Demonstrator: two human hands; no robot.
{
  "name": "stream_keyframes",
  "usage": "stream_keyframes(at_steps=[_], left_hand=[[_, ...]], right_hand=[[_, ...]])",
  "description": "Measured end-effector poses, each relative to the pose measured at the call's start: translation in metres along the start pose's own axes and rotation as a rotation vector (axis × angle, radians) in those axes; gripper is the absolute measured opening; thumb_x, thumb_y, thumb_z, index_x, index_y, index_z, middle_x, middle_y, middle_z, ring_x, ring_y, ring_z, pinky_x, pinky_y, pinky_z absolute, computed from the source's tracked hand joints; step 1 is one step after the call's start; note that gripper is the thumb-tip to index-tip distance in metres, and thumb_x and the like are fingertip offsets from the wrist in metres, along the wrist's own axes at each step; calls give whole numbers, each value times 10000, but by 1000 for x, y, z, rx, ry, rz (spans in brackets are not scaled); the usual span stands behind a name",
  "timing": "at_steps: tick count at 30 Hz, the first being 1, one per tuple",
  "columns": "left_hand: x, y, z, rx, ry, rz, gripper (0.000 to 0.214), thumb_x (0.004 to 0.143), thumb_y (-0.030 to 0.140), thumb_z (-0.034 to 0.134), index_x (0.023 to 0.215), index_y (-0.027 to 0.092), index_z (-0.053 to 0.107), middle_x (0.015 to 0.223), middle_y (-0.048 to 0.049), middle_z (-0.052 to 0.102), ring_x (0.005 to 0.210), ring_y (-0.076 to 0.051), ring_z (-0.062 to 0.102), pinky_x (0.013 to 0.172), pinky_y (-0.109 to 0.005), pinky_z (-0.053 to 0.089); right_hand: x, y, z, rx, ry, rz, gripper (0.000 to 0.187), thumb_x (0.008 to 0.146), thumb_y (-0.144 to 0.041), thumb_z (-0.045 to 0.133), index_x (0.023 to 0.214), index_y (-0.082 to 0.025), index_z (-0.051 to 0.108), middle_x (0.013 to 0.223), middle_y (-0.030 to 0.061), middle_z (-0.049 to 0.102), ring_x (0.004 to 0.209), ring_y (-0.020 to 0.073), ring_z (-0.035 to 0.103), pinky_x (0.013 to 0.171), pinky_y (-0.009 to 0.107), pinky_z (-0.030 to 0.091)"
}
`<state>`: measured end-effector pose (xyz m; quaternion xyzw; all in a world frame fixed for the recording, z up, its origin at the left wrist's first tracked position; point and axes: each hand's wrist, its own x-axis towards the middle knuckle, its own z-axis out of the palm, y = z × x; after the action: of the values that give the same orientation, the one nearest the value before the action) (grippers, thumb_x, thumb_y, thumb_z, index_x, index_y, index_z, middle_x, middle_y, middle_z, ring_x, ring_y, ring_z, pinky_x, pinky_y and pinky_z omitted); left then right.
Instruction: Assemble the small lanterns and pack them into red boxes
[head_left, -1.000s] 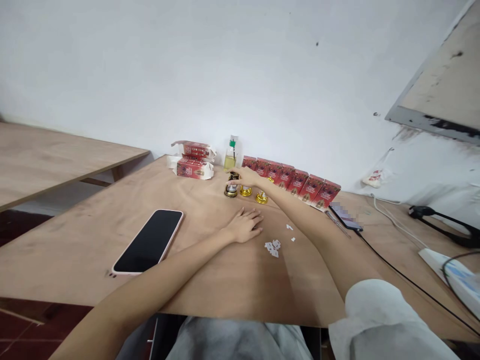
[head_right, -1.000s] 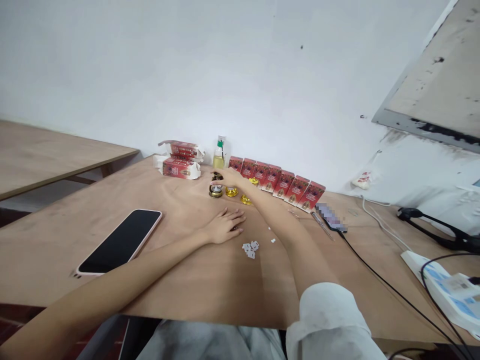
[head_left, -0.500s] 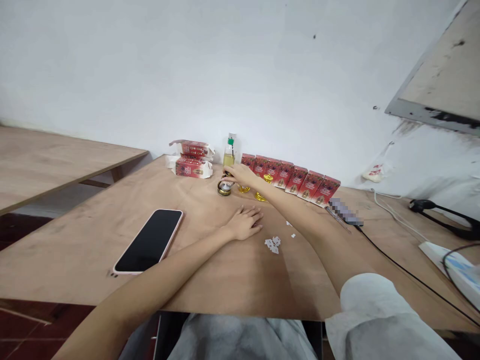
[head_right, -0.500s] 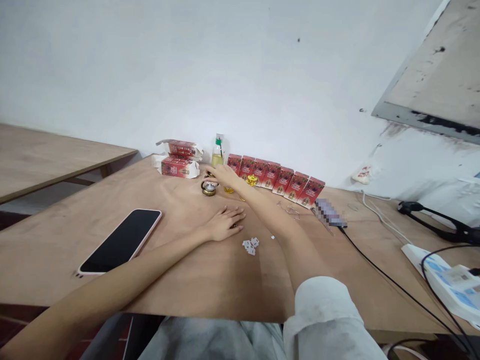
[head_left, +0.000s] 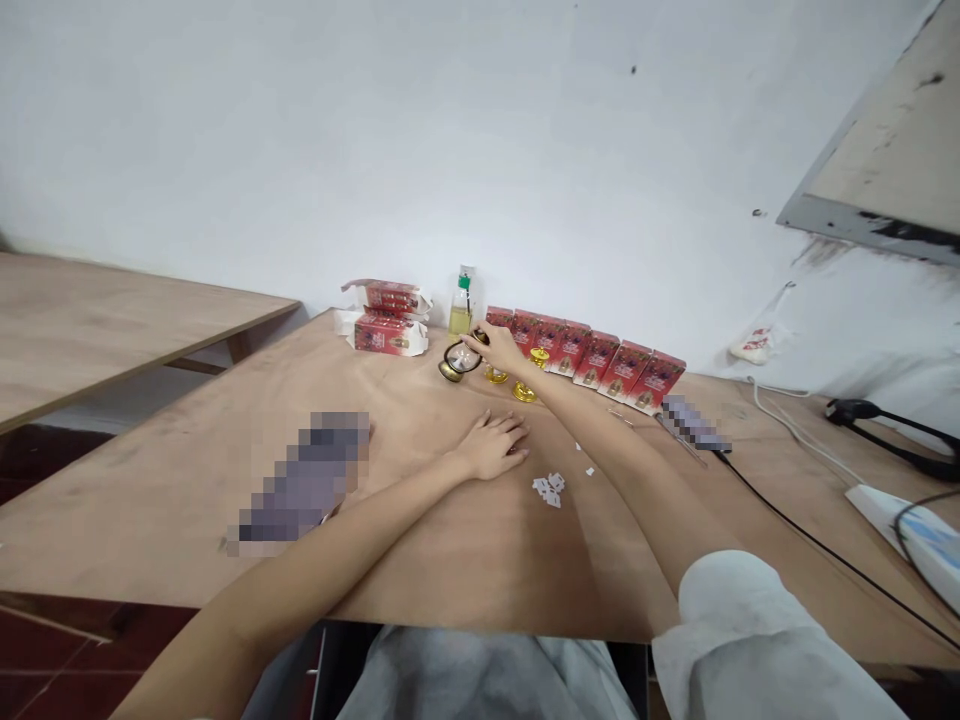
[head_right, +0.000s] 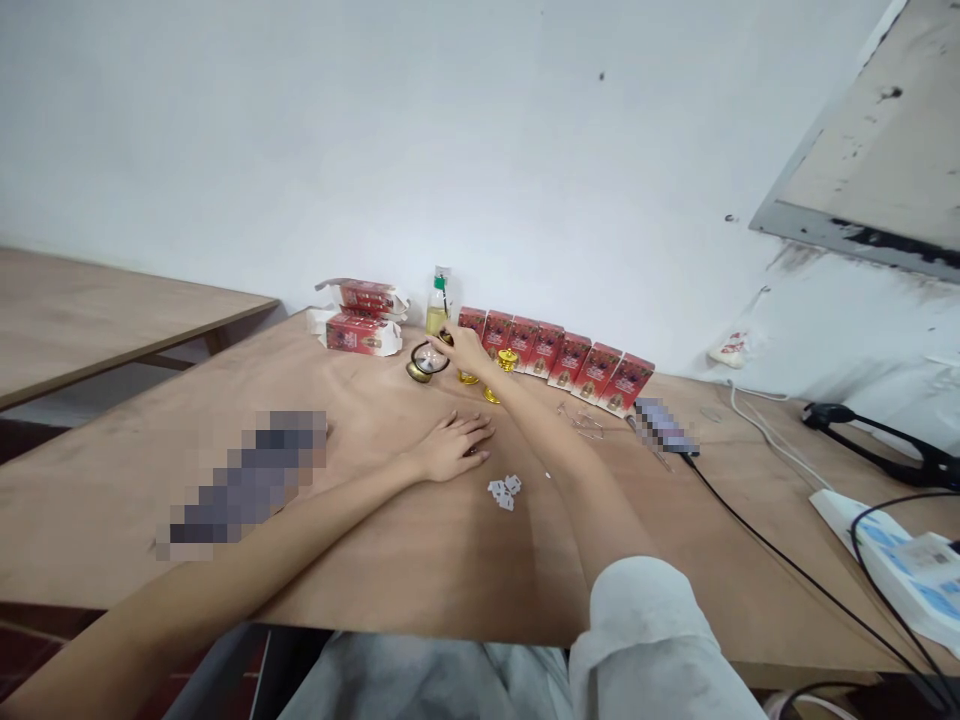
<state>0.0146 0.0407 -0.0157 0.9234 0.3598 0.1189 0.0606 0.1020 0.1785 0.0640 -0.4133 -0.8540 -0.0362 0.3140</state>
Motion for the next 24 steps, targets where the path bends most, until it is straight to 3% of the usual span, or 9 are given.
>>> stream_keyframes(at_steps=[4, 8, 11, 19, 24], left_hand=[[-1, 1, -2, -10, -20, -4, 509, 932, 413, 351, 1376, 172, 404, 1489, -116, 344, 1397, -273, 275, 1117, -574, 181], [-2, 1, -2, -30, -20, -5, 509, 931, 417, 349, 1377, 177, 398, 1493, -110, 339, 1400, -272, 267, 1118, -586, 165], [-1, 0, -2, -33, -6, 3, 492, 929, 420, 351, 1352, 179, 429, 1482, -111, 361, 1384, -280, 295, 1118, -589, 157], [-1, 2, -3, -26, 9, 15, 451, 928, 395, 365, 1308, 176, 469, 1417, -114, 451, 1336, -276, 367, 1114, -561, 182], [-2, 5, -8, 8, 9, 32, 417, 934, 381, 370, 1265, 166, 503, 1379, -115, 493, 1307, -259, 407, 1102, -492, 251]], right_hand=[[16, -29, 4, 210, 74, 105, 490, 862, -621, 400, 847, -186, 625, 724, -1, 616, 686, 146, 532, 677, 252, 390], [29, -59, 15, 347, -9, 173, 478, 852, -613, 429, 738, -183, 602, 678, -13, 595, 670, 133, 521, 643, 242, 388], [27, -73, 20, 329, -66, 173, 425, 865, -557, 461, 761, -170, 601, 694, -16, 594, 660, 124, 519, 625, 235, 357], [11, -97, 2, -125, -253, -216, 371, 878, -532, 486, 933, -187, 612, 891, 62, 672, 785, 186, 591, 628, 250, 336], [4, -118, -7, -352, -292, -345, 412, 890, -552, 447, 1021, -188, 589, 919, 109, 689, 852, 245, 621, 691, 304, 388]])
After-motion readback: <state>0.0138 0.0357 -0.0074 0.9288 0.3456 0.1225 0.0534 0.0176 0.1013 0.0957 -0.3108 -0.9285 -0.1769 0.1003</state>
